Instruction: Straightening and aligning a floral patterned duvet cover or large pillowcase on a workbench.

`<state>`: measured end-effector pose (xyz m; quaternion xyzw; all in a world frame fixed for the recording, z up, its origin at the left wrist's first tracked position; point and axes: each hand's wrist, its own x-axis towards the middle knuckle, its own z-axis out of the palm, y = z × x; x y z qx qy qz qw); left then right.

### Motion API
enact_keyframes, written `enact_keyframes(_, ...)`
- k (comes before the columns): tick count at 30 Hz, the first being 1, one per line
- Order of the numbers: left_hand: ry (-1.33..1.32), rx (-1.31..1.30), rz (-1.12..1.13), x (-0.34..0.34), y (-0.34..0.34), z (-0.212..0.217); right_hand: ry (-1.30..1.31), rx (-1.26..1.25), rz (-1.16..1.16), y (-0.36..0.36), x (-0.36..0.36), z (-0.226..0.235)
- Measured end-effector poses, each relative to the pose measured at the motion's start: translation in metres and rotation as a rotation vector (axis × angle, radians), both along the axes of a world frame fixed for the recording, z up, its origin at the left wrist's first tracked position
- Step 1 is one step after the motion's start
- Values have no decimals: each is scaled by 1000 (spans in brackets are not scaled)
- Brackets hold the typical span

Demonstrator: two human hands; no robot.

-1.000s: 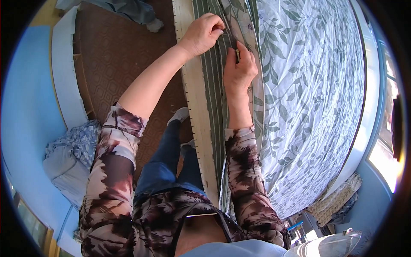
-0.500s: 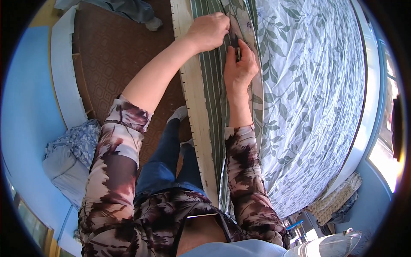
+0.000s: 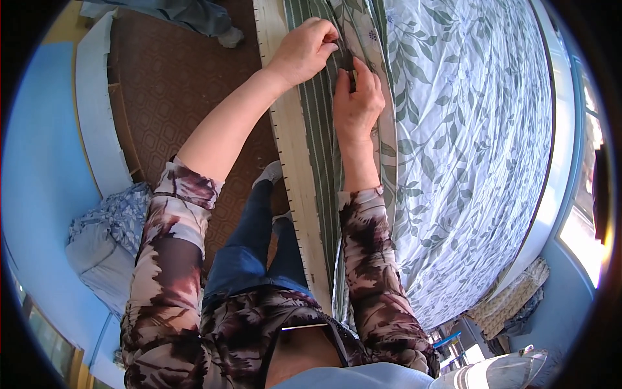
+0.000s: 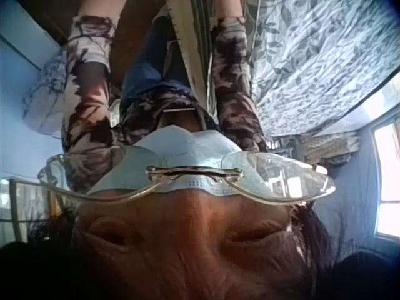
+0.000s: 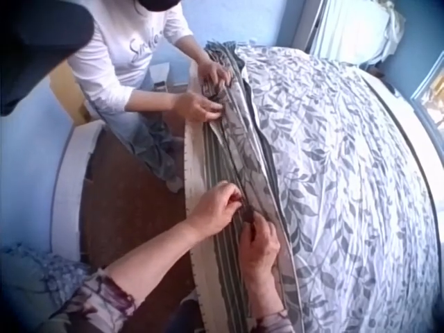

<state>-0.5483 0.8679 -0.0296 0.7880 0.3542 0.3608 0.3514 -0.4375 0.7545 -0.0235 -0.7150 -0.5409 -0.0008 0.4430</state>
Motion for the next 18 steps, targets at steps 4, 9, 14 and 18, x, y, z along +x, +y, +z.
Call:
enact_keyframes(4,79,101,4,8,1,2,53,-18,-42,-2,-1,-1)
enact_keyframes(9,353,208,-70,17,10,6,89,-14,-56,-3,-1,-3)
enact_keyframes(14,349,132,-89,8,9,6,60,-22,-42,-2,0,-3)
enact_keyframes(18,195,64,-110,0,9,2,54,-35,-23,-4,-1,0)
